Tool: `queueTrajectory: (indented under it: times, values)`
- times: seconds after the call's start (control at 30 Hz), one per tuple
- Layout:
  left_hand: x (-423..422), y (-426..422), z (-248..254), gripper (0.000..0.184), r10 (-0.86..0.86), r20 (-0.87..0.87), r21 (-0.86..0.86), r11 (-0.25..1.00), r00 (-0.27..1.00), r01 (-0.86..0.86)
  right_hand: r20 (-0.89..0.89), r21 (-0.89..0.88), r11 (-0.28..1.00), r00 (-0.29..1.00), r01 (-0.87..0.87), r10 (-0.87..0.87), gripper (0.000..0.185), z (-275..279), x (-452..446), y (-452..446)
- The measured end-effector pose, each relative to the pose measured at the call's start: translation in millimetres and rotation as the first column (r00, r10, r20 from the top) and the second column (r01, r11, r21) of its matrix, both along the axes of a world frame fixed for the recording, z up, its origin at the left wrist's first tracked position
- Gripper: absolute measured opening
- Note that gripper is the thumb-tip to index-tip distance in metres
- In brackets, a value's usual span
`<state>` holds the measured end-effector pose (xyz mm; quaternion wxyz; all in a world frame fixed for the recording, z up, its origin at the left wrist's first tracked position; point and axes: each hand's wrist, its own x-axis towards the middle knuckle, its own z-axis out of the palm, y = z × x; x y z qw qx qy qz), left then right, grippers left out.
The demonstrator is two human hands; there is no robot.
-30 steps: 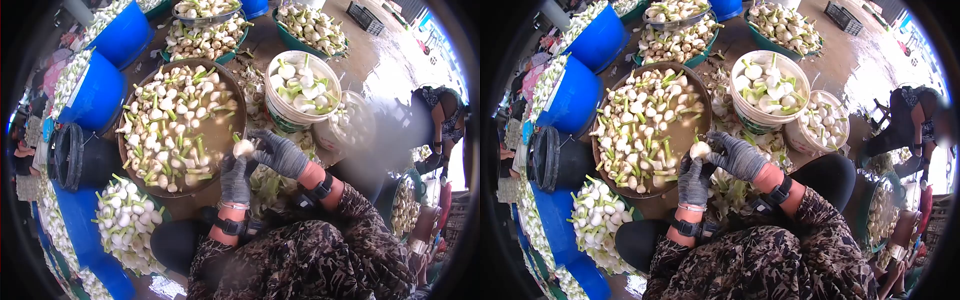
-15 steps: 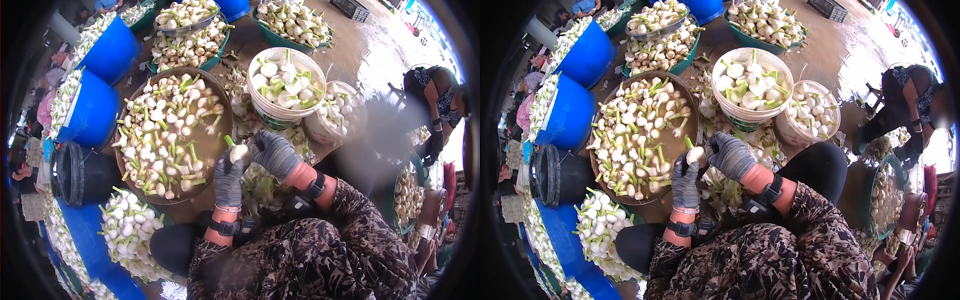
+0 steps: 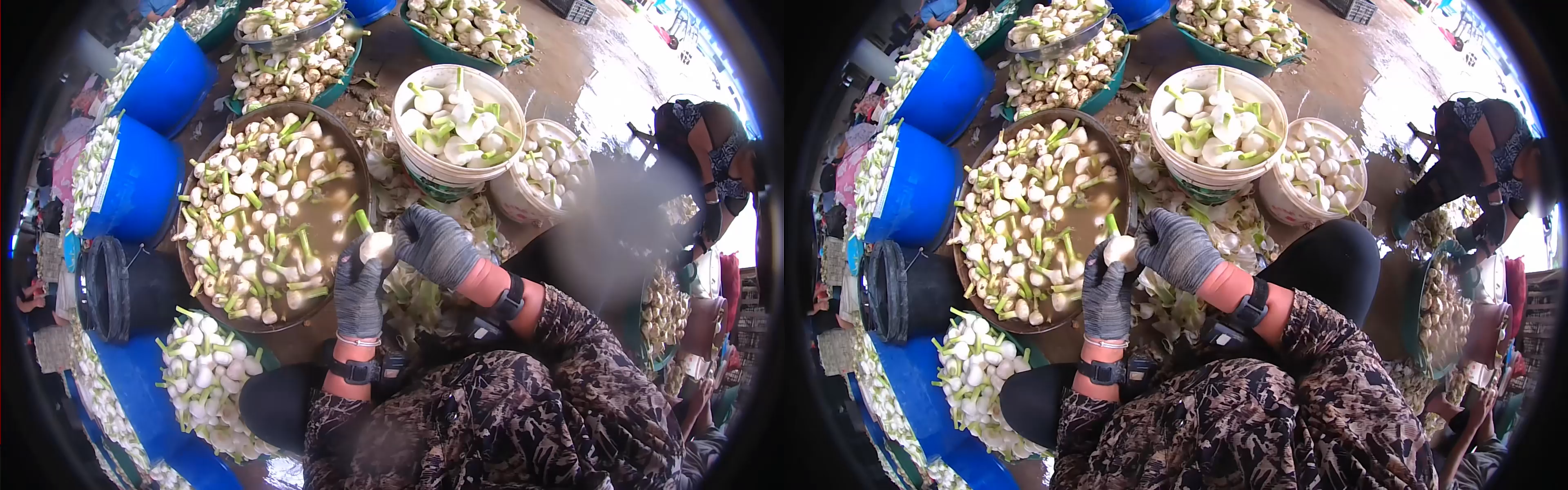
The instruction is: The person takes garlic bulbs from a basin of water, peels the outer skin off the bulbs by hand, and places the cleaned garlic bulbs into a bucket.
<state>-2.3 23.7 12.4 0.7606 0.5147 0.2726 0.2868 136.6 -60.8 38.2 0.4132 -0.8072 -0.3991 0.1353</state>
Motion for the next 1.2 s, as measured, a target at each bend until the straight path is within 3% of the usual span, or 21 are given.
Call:
queueTrajectory:
  times: [0.03, 0.1, 0.17, 0.23, 0.3, 0.37, 0.43, 0.5, 0.57, 0.63, 0.67, 0.7, 0.73, 0.77, 0.87, 0.9, 0.97, 1.03, 1.1, 1.17, 1.2]
  values:
    - [-0.6, -1.6, -3.6, 0.039, -0.008, 0.0, -0.005, 1.0, 1.0, 0.008, -0.151, -0.008, 1.0, 0.989, 0.008, -0.009, 0.02, 2.2, 5.0, -0.8]
    - [-3.4, -1.4, -8.3, 0.043, -0.01, 0.258, -0.368, 0.923, 0.966, 0.108, -0.158, 0.055, 0.997, 0.986, 0.056, -0.046, 0.024, -34.8, 30.9, -0.8]
    - [-7.0, 4.7, -11.5, 0.047, -0.048, 0.3, -0.422, 0.889, 0.953, 0.177, 0.101, -0.21, 0.958, 0.979, 0.196, -0.179, 0.024, -35.5, 49.8, -6.1]
    - [-7.5, 8.1, -11.2, 0.05, -0.076, 0.431, -0.557, 0.761, 0.899, 0.332, 0.114, -0.233, 0.952, 0.977, 0.201, -0.178, 0.019, -30.3, 51.9, -11.0]
    - [-8.2, 10.5, -20.6, 0.048, -0.048, 0.416, -0.605, 0.731, 0.908, 0.315, 0.27, 0.237, 0.971, 0.958, 0.027, -0.092, 0.014, -13.8, 42.1, -14.1]
    - [-9.4, 9.6, -23.8, 0.046, -0.029, 0.394, -0.652, 0.695, 0.919, 0.301, 0.324, 0.248, 0.965, 0.946, -0.088, 0.003, 0.016, 14.0, 32.3, -14.5]
    - [-7.1, 3.9, -19.6, 0.052, -0.155, 0.395, -0.565, 0.736, 0.906, 0.373, 0.495, 0.048, 0.914, 0.804, -0.404, 0.33, 0.023, 24.6, 23.4, -18.1]
    - [-4.8, 1.7, -10.2, 0.051, -0.204, 0.328, -0.495, 0.794, 0.922, 0.352, 0.548, 0.099, 0.9, 0.778, -0.425, 0.307, 0.022, 11.1, 14.9, -17.3]
    - [-1.2, -4.2, 15.6, 0.053, -0.306, 0.109, -0.246, 0.913, 0.946, 0.324, 0.474, 0.057, 0.927, 0.827, -0.371, 0.302, 0.024, 11.4, 9.3, -18.0]
    - [-9.1, 4.1, 17.8, 0.045, -0.431, -0.113, -0.169, 0.896, 0.895, 0.41, 0.45, -0.015, 0.946, 0.843, -0.323, 0.295, 0.023, 10.5, 5.1, -21.4]
    - [-7.8, -1.7, 24.0, 0.037, -0.351, -0.129, -0.158, 0.931, 0.928, 0.33, 0.43, 0.012, 0.95, 0.86, -0.311, 0.276, 0.02, 4.5, 2.8, -18.4]
    - [-13.0, 3.5, 10.3, 0.038, -0.366, -0.256, -0.107, 0.931, 0.895, 0.35, 0.336, 0.007, 0.969, 0.913, -0.249, 0.232, 0.017, 7.3, -1.0, -17.3]
    - [-15.2, 2.6, -6.5, 0.039, -0.373, -0.206, -0.022, 0.926, 0.905, 0.377, 0.071, -0.046, 0.982, 0.98, -0.181, 0.184, 0.019, 12.8, -7.5, -17.9]
    - [-14.3, 1.7, -6.5, 0.041, -0.316, -0.208, 0.16, 0.923, 0.926, 0.351, 0.002, -0.144, 0.976, 0.986, -0.164, 0.166, 0.022, 7.7, -5.4, -17.1]
    - [-15.7, 6.2, -7.3, 0.053, -0.43, -0.182, 0.198, 0.865, 0.884, 0.461, -0.287, -0.051, 0.953, 0.919, -0.297, 0.271, 0.024, -17.1, 7.3, -18.4]
    - [-14.6, 5.4, -9.3, 0.054, -0.444, -0.163, 0.187, 0.863, 0.881, 0.469, -0.222, -0.055, 0.968, 0.949, -0.243, 0.225, 0.021, -24.6, 4.5, -20.1]
    - [-10.6, 6.8, -19.4, 0.055, -0.452, -0.146, 0.064, 0.883, 0.88, 0.464, 0.17, -0.071, 0.985, 0.972, -0.154, 0.164, 0.013, -13.7, -5.4, -18.3]
    - [-10.7, 4.4, -37.3, 0.055, -0.444, -0.15, -0.052, 0.896, 0.884, 0.441, 0.236, -0.091, 0.977, 0.949, -0.191, 0.208, 0.013, -0.2, -9.8, -17.1]
    - [-11.7, 3.7, -49.2, 0.056, -0.268, -0.441, 0.371, 0.814, 0.857, 0.446, 0.294, -0.112, 0.97, 0.926, -0.214, 0.238, 0.013, -0.9, -12.0, -16.1]
    - [-10.2, 0.3, -30.5, 0.056, -0.225, -0.479, 0.447, 0.77, 0.849, 0.456, -0.003, -0.086, 0.977, 0.98, -0.197, 0.198, 0.015, -19.8, -9.8, -18.7]
    - [-8.4, -1.8, -29.7, 0.056, -0.16, -0.408, 0.579, 0.715, 0.899, 0.39, -0.005, -0.084, 0.978, 0.981, -0.192, 0.192, 0.015, -39.1, -1.7, -16.3]
